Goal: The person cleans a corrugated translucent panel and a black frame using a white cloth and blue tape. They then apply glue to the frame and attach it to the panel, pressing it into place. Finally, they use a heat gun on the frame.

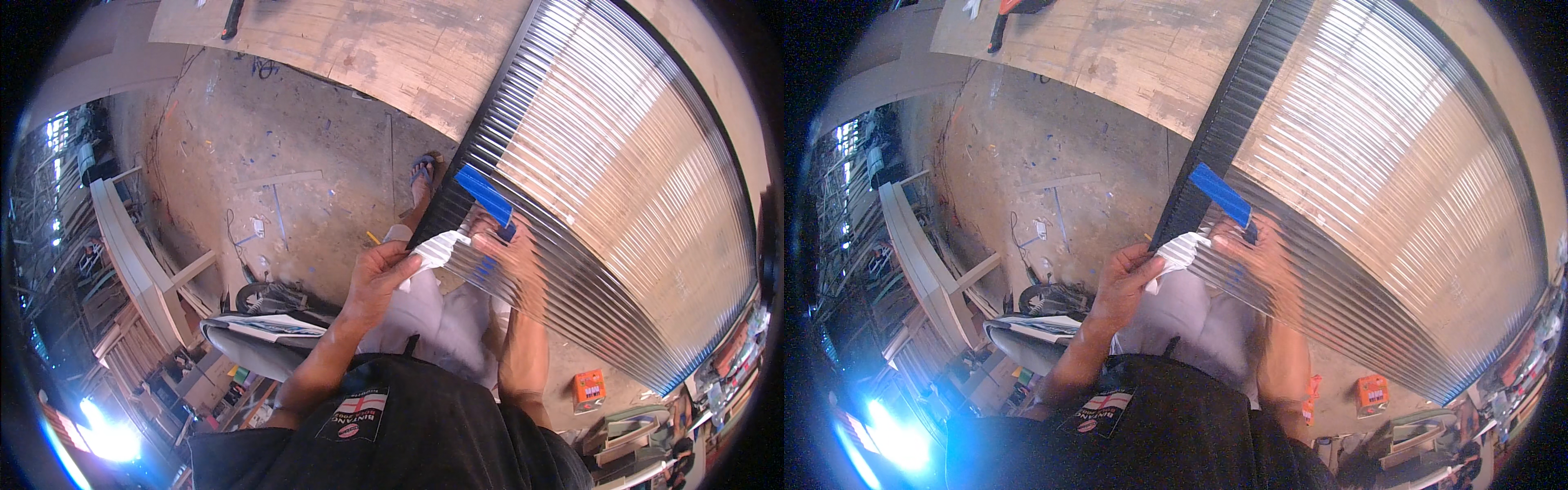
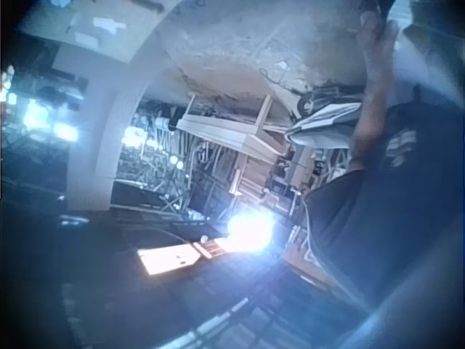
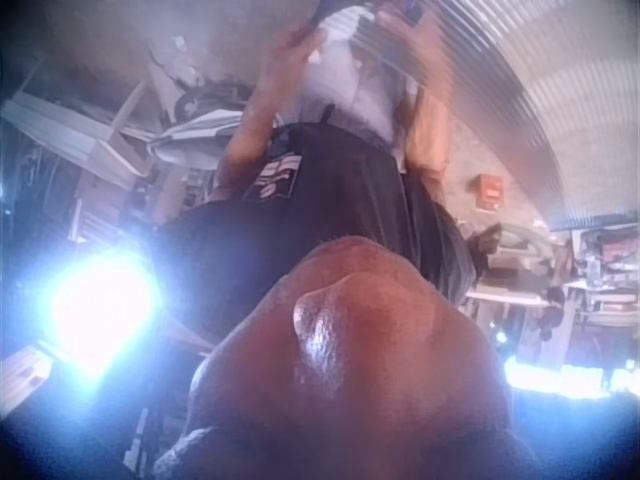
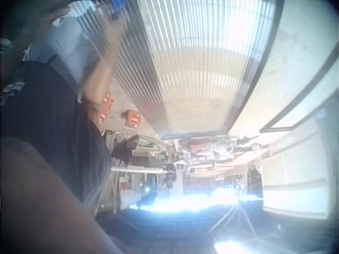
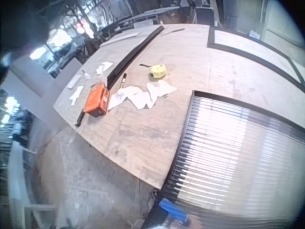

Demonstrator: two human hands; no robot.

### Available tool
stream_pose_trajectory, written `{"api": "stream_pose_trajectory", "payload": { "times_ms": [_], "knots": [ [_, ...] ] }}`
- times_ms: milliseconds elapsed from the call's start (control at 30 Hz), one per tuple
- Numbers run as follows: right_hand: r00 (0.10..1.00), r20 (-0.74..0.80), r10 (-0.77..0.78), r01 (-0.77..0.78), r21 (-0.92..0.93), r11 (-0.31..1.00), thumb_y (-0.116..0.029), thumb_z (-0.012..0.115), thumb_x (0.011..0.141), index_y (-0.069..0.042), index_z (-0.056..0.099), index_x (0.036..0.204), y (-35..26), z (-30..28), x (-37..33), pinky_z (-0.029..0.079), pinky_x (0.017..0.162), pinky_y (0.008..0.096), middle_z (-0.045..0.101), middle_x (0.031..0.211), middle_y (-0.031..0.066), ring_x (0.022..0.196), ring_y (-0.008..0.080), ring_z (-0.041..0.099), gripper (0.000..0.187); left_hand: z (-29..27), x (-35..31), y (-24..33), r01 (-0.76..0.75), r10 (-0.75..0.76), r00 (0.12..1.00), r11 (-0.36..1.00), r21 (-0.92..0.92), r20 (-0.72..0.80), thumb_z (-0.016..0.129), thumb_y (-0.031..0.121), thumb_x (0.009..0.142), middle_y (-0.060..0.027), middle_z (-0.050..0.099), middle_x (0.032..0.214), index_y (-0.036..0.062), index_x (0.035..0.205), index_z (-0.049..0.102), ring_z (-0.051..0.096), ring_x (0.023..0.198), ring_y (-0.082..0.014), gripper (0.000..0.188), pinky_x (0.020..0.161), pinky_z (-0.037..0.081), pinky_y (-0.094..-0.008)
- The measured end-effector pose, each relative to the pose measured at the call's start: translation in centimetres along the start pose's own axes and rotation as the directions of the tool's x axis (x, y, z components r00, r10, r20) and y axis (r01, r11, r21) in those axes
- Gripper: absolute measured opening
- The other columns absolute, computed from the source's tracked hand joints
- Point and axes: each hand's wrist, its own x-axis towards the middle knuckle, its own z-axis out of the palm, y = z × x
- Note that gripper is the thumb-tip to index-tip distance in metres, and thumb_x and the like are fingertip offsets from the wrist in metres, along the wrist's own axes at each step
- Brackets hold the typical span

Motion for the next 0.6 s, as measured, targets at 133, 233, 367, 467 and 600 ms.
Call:
{"api": "stream_pose_trajectory", "payload": {
  "times_ms": [133,233,367,467,600],
  "knots": [
    [0.997,-0.024,0.078,-0.073,0.176,0.982,-0.017,0.082,0.083,-0.007,0.063,0.117,1.0,0.3,0.9,0.050,0.079,0.0292,0.068,0.090,0.0006,0.083,0.0129,0.062,0.041,-0.6,0.0,0.2,-0.032,0.034,0.999,0.993,0.117,-0.013,0.069,0.017,0.094,-0.0028,0.072,0.090,0.0006,0.100,0.071,0.061,0.080,-0.0063,0.017,0.073,0.046,-0.0223],
    [0.990,-0.046,0.137,-0.114,0.331,0.937,-0.016,0.081,0.083,-0.007,0.062,0.115,0.4,1.4,1.3,0.049,0.072,0.0270,0.065,0.083,-0.0010,0.077,0.0107,0.059,0.038,0.0,-0.3,0.6,-0.051,0.060,0.996,0.989,0.139,-0.064,0.070,0.017,0.094,-0.0018,0.071,0.088,0.0009,0.099,0.072,0.061,0.077,-0.0059,0.017,0.071,0.046,-0.0219],
    [0.992,-0.060,0.107,-0.059,0.535,0.843,-0.016,0.080,0.084,-0.007,0.062,0.115,1.0,1.6,1.2,0.048,0.071,0.0265,0.065,0.083,-0.0015,0.075,0.0099,0.059,0.036,0.4,-0.4,0.1,-0.089,0.098,0.990,0.992,0.092,-0.097,0.070,0.015,0.094,-0.0016,0.071,0.088,0.0006,0.100,0.072,0.060,0.077,-0.0054,0.016,0.070,0.046,-0.0217],
    [0.996,-0.047,0.080,-0.032,0.637,0.770,-0.015,0.080,0.084,-0.007,0.062,0.114,1.9,1.4,1.2,0.047,0.069,0.0261,0.064,0.082,-0.0018,0.075,0.0094,0.058,0.036,1.0,-0.5,-0.4,-0.127,0.138,0.979,0.988,0.083,-0.150,0.070,0.014,0.093,-0.0015,0.070,0.088,-0.0005,0.099,0.073,0.060,0.077,-0.0054,0.016,0.070,0.046,-0.0217],
    [0.996,-0.039,0.075,-0.029,0.674,0.738,-0.014,0.079,0.085,-0.007,0.063,0.114,3.0,0.9,1.1,0.047,0.068,0.0256,0.063,0.082,-0.0023,0.073,0.0086,0.057,0.034,1.4,-0.8,0.0,-0.119,0.138,0.978,0.986,0.119,-0.160,0.069,0.015,0.093,-0.0015,0.069,0.086,-0.0025,0.098,0.073,0.059,0.078,-0.0061,0.019,0.071,0.046,-0.0224]
  ]
}}
